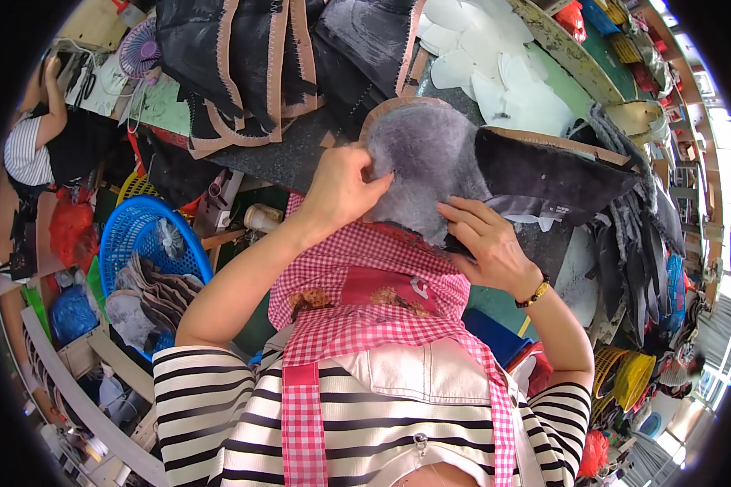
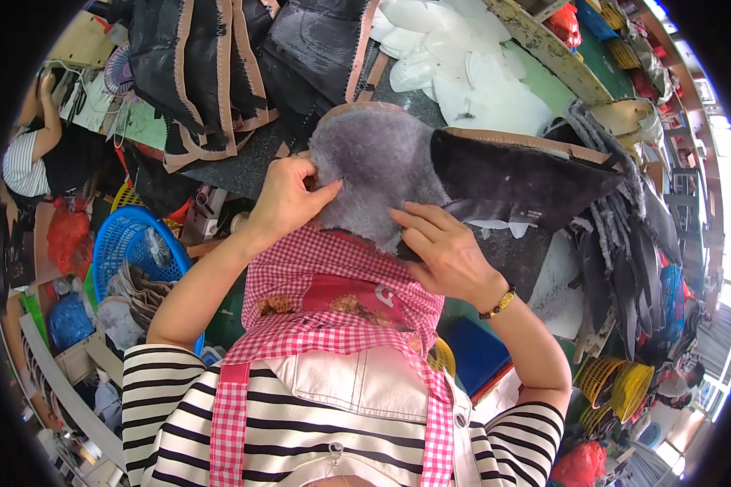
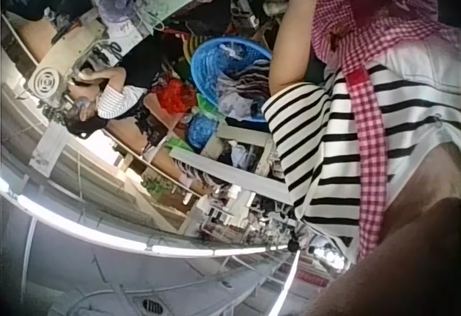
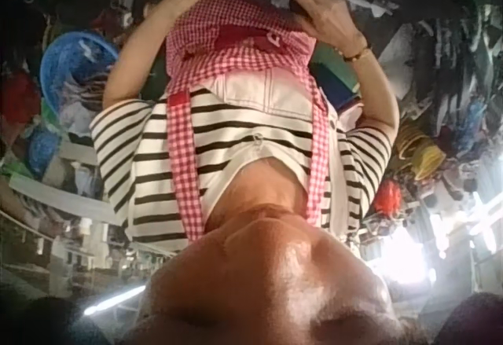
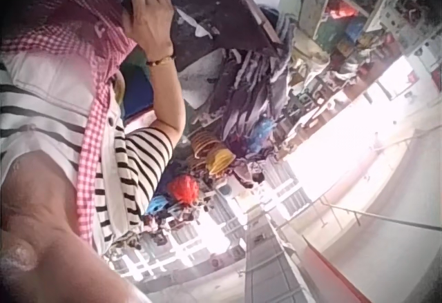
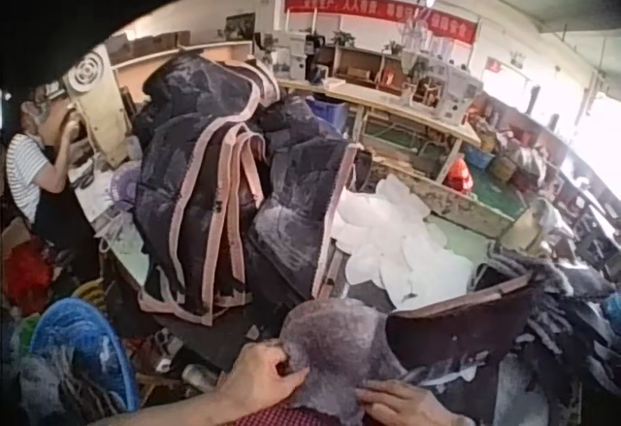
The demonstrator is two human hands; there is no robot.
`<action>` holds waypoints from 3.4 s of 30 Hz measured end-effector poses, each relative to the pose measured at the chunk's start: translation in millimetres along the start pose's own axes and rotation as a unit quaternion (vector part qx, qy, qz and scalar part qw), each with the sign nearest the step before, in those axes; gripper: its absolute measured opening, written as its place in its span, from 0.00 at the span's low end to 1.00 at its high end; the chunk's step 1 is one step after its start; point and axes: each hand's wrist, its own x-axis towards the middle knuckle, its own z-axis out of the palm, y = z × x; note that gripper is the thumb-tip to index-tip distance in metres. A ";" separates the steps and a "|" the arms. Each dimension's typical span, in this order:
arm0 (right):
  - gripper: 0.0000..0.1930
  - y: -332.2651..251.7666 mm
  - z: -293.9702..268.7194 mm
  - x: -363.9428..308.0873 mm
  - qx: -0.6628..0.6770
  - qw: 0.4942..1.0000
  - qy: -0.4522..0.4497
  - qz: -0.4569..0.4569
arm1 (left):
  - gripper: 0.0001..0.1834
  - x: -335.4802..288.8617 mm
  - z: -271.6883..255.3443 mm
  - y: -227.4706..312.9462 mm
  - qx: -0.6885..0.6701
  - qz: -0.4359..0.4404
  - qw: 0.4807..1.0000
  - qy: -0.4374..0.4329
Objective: The person assembles shoe components by hand in a factory setting. They pick up black shoe uppers and white insoles, insert the insoles into the uppers, and place the assembled units into a blue basket. The process is repeated for multiple pairs.
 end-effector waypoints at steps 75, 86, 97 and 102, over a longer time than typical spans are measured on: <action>0.10 15.5 -67.2 89.7 0.062 0.996 0.035 0.054 | 0.15 21.5 -65.8 95.8 0.113 0.146 0.972 -0.144; 0.26 23.4 -84.2 65.9 0.060 0.992 -0.042 0.103 | 0.13 21.3 -80.2 58.9 0.021 -0.041 0.956 -0.291; 0.21 33.3 -72.3 63.8 -0.081 0.992 0.089 0.034 | 0.20 56.6 -34.2 24.3 0.002 -0.062 0.954 -0.293; 0.20 26.3 -77.9 76.7 -0.060 0.993 -0.099 0.008 | 0.18 63.0 -39.0 41.0 0.054 -0.102 0.938 -0.327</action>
